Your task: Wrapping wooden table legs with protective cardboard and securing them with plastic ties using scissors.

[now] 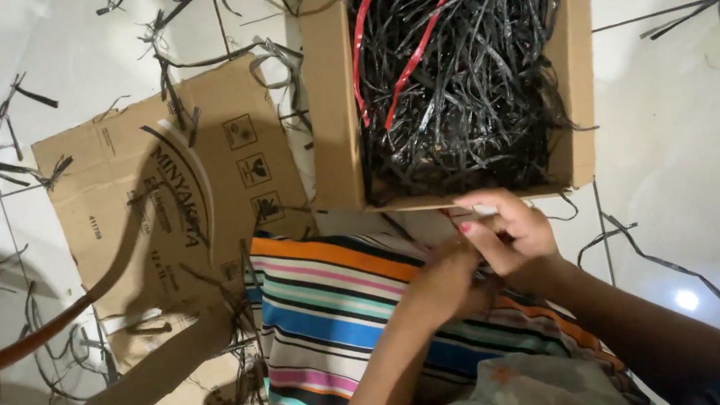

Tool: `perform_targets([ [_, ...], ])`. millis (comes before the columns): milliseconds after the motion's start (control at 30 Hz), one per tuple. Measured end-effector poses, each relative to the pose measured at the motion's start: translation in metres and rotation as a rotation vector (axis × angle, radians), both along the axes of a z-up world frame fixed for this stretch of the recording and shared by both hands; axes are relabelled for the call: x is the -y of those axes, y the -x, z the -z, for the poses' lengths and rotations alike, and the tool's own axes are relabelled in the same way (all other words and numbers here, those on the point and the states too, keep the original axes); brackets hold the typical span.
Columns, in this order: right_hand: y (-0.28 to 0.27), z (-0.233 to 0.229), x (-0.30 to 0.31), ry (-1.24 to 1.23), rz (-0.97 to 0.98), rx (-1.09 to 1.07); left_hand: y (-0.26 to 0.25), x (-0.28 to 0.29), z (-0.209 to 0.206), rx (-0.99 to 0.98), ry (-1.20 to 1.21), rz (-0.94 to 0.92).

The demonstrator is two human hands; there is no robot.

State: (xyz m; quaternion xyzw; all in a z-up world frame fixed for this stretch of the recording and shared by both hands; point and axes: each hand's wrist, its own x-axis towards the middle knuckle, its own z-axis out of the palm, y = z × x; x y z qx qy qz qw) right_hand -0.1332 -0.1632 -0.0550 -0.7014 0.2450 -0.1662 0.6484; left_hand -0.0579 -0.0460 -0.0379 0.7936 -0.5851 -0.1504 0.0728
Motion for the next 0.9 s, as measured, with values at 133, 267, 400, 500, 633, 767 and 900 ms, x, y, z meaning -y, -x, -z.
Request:
perform_targets([
  [133, -0.033, 0.019, 0.026, 0.199, -0.13, 0.107, -0.009, -0.005, -0.003, -0.906, -0.038, -0.315],
  [267, -0.071, 0.033, 0.059, 0.841, -0.246, -0.173, -0.005, -0.006, -0.015, -0.822, 0.016, -0.378],
  [400, -0.098, 0.105, 0.083, 0.774, -0.432, -0.507, -0.007, -0.002, -0.024, -0.944, 0.104, -0.428],
  [500, -0.09, 0.132, 0.081, 0.918, -0.387, -0.412, -0.006, -0.002, -0.018, -0.951, 0.148, -0.474],
  [633, -0.061, 0.097, 0.054, 0.747, -0.316, -0.05, -0.007, -0.007, 0.003, -0.994, 0.363, -0.652],
  [767, -0.029, 0.088, 0.038, 0.804, -0.17, 0.134, -0.012, -0.01, 0.023, -1.077, 0.768, -0.807],
  [900, -0.033, 0.086, 0.069, 0.731, -0.097, -0.021, -0.008, -0.009, 0.022, -1.204, 0.864, -0.803],
])
